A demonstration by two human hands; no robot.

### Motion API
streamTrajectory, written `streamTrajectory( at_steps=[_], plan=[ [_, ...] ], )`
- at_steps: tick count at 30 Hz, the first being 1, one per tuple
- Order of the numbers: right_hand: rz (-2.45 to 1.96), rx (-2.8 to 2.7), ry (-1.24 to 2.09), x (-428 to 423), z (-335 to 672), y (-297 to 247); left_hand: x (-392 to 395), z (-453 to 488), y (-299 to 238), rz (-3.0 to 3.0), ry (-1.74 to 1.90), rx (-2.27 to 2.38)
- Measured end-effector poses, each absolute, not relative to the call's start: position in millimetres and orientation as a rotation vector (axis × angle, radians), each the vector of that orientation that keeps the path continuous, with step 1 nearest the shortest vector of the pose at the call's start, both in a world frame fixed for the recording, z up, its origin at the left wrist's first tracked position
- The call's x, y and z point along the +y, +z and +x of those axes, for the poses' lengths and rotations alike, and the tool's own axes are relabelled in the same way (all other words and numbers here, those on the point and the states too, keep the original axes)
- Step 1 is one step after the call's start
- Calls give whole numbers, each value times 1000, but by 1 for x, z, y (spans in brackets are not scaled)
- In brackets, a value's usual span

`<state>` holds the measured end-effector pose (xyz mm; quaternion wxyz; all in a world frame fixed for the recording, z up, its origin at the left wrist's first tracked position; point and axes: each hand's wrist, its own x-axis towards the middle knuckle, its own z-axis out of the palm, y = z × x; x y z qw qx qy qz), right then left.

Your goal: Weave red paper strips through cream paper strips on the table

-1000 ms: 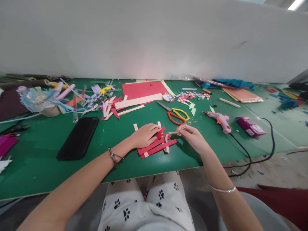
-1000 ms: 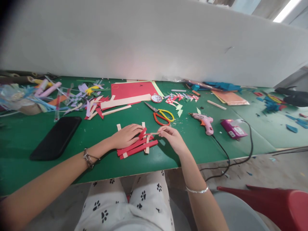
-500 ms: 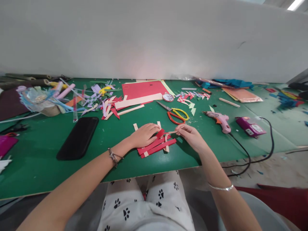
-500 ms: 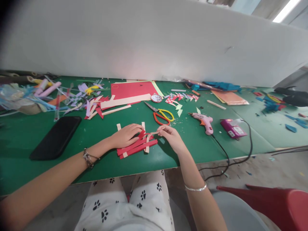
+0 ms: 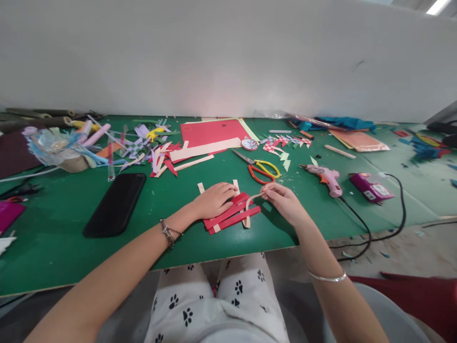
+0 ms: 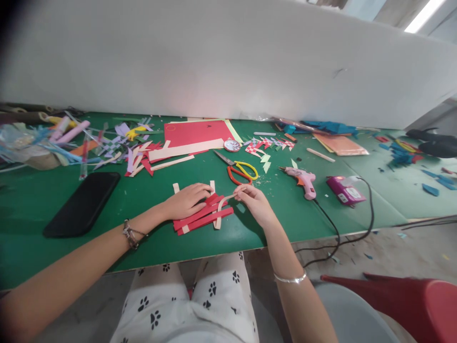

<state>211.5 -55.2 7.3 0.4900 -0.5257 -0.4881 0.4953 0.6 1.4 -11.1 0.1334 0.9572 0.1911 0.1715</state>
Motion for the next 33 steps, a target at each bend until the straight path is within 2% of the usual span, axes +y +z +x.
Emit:
streamTrajectory(
  at_steps=[9, 17, 24, 29, 33],
  plan=[
    [-1324, -1422, 1176, -33, 197, 19, 0, 0, -10, 2783, 468, 589],
    [-1251, -1639, 1170, -12, 176, 0, -1, -1, -9, 2781, 486, 592],
    [-1389, -1696, 834, -16, 183, -2, -3, -1, -7, 2703, 512, 608],
    [-1443, -1967, 467, -46, 198, 14, -1, -6, 0, 2629, 591, 565],
    [-1439, -2201, 306, -72, 195, 16, -1, -6, 16, 2640, 540, 540]
  ],
)
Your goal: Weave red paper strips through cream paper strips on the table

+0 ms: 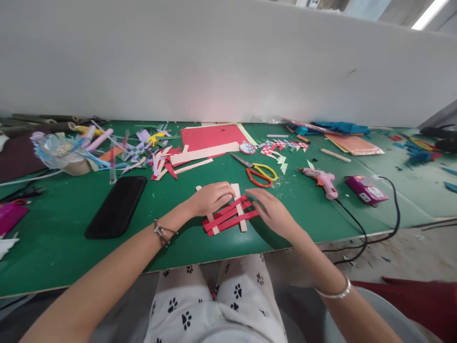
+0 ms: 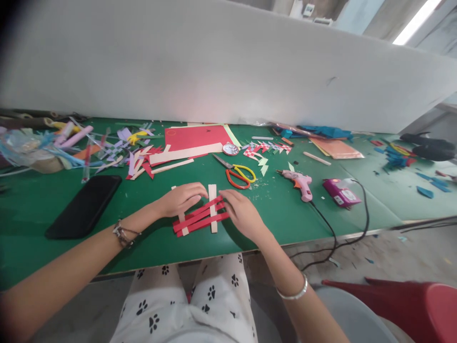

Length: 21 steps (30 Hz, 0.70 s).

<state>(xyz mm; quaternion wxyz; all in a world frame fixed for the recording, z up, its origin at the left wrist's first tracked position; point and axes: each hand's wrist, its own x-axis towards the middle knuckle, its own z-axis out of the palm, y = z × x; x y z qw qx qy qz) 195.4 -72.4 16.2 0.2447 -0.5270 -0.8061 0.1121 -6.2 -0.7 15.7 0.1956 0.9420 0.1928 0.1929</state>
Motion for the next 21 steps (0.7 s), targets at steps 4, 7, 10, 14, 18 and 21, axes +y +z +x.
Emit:
streamTrajectory(
  at_steps=[4, 7, 10, 14, 18, 21],
  plan=[
    [-1470, -2397, 206, -83, 188, 8, -14, 1, 16, 2726, 397, 710],
    [-1514, -2467, 184, -83, 186, 0, -31, 8, 3, 2750, 308, 899],
    [-1547, -2470, 177, -83, 186, -5, -44, 15, -8, 2780, 247, 929],
    [-1584, -2450, 173, -84, 186, -5, -49, 19, -12, 2764, 210, 996],
    [-1624, -2434, 190, -86, 186, -3, -50, 19, -11, 2759, 209, 1056],
    [-1636, -2427, 213, -88, 186, -2, -51, 18, -11, 2755, 216, 1096]
  ],
)
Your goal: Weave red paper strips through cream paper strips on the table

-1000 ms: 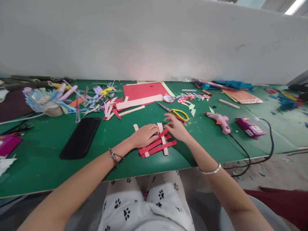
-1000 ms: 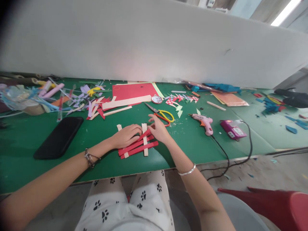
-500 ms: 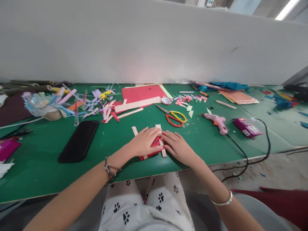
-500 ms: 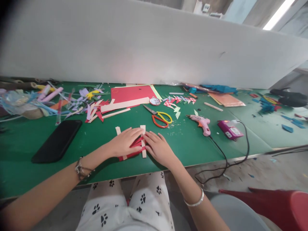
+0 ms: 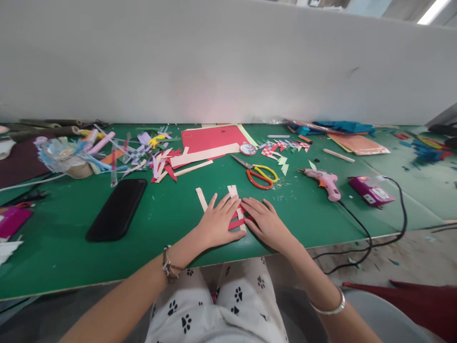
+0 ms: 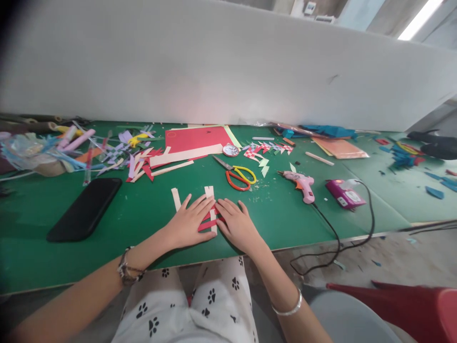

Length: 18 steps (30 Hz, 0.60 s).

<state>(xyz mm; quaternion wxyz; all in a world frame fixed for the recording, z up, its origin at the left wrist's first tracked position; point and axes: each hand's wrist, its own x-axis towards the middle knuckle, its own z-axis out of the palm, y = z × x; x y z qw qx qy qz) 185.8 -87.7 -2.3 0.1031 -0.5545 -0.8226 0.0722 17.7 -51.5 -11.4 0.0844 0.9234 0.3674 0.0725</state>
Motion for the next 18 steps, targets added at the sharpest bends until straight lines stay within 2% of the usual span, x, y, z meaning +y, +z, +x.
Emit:
streamTrajectory(
  at_steps=[18],
  plan=[
    [-1663, -2424, 154, -90, 186, -5, -56, 11, -6, 2754, 120, 1261]
  ],
)
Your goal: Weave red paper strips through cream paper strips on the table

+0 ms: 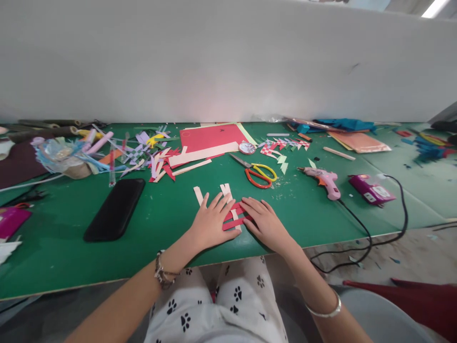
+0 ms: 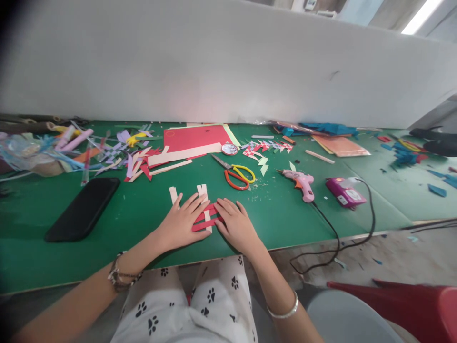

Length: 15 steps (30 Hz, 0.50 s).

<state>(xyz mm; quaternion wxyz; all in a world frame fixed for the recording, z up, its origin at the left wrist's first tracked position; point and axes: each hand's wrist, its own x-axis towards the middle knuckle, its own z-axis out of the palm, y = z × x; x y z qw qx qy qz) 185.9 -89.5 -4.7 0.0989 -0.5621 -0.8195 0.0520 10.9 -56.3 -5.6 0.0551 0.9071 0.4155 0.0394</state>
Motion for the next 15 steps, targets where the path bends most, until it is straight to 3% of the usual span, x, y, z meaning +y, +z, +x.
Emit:
streamTrajectory(
  at_steps=[15],
  plan=[
    [-1666, -2408, 126, -90, 186, -6, -53, -18, -1, 2792, 9, 1311]
  ],
)
